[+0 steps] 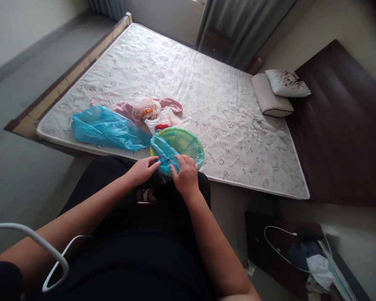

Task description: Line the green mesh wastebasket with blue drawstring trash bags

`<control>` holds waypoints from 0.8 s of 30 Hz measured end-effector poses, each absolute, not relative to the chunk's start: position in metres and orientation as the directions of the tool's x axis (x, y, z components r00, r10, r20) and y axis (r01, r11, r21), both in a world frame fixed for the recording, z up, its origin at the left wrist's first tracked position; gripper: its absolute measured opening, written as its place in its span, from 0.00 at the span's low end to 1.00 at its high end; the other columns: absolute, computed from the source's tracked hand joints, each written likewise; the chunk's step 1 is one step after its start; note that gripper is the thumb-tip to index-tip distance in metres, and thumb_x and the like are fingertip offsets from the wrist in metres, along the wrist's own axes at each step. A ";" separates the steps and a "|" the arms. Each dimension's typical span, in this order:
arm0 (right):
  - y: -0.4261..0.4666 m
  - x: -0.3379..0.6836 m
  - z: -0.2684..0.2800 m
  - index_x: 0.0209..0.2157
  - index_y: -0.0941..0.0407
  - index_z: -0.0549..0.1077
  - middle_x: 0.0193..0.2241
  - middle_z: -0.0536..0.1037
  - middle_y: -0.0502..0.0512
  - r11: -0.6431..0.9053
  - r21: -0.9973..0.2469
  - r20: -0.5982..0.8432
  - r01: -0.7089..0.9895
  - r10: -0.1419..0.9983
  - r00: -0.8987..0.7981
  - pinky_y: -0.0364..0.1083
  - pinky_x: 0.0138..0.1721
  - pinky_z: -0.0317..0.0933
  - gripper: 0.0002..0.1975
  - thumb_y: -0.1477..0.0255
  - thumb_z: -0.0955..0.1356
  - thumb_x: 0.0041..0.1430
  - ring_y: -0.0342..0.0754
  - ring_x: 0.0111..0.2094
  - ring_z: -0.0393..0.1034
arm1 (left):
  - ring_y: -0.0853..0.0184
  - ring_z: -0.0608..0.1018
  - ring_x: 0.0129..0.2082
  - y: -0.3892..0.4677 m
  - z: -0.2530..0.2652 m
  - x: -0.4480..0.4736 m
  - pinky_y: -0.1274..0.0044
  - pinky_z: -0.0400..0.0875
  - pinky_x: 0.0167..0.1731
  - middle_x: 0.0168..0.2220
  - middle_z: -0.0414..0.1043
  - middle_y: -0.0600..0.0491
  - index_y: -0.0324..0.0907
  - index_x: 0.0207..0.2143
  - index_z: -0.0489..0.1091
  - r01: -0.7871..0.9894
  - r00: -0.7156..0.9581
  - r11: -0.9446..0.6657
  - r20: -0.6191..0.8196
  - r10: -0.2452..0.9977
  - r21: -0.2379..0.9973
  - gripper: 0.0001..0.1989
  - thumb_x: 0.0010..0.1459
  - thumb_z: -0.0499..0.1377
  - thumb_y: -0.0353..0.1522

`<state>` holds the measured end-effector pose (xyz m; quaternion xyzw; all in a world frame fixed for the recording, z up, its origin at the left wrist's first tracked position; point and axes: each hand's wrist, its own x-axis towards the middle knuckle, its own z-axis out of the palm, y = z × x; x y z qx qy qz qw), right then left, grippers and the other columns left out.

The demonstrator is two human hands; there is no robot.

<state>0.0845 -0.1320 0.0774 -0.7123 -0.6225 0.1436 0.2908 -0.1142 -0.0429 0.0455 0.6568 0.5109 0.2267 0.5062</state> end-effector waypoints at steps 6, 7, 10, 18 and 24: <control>-0.106 0.075 0.069 0.46 0.55 0.79 0.42 0.80 0.60 -0.031 -0.583 0.070 0.812 0.994 0.088 0.52 0.52 0.69 0.11 0.74 0.64 0.71 0.55 0.45 0.74 | 0.45 0.84 0.43 -0.038 0.037 -0.104 0.68 0.75 0.47 0.34 0.84 0.45 0.47 0.34 0.83 0.552 0.348 0.071 -0.307 0.886 0.831 0.13 0.46 0.75 0.41; -0.107 0.073 0.071 0.48 0.56 0.79 0.44 0.80 0.61 -0.017 -0.611 0.115 0.791 0.987 0.110 0.52 0.53 0.68 0.13 0.74 0.63 0.72 0.54 0.46 0.74 | 0.44 0.84 0.44 -0.037 0.036 -0.102 0.68 0.75 0.47 0.33 0.84 0.44 0.47 0.33 0.82 0.542 0.307 0.102 -0.309 0.900 0.834 0.13 0.45 0.76 0.41; -0.117 0.063 0.075 0.53 0.57 0.77 0.47 0.80 0.63 0.076 -0.666 0.237 0.742 0.965 0.114 0.53 0.57 0.67 0.16 0.71 0.60 0.75 0.55 0.50 0.74 | 0.43 0.84 0.44 -0.032 0.035 -0.097 0.67 0.75 0.47 0.32 0.82 0.45 0.46 0.35 0.82 0.526 0.248 0.146 -0.315 0.916 0.838 0.15 0.45 0.76 0.40; -0.142 0.047 0.044 0.59 0.57 0.76 0.47 0.82 0.63 0.113 -0.562 0.182 0.820 0.983 -0.011 0.55 0.54 0.69 0.18 0.69 0.62 0.75 0.57 0.48 0.75 | 0.56 0.82 0.33 -0.022 0.030 -0.089 0.68 0.79 0.36 0.31 0.79 0.51 0.44 0.50 0.75 0.022 0.412 0.543 -0.502 0.760 0.840 0.22 0.50 0.67 0.37; -0.145 0.046 0.033 0.58 0.54 0.78 0.49 0.84 0.61 0.174 -0.458 0.078 0.872 0.985 -0.155 0.56 0.54 0.68 0.16 0.71 0.67 0.72 0.59 0.50 0.75 | 0.64 0.80 0.30 -0.033 0.031 -0.097 0.75 0.76 0.30 0.35 0.79 0.51 0.43 0.49 0.74 -0.131 0.370 0.530 -0.455 0.810 0.838 0.30 0.49 0.75 0.47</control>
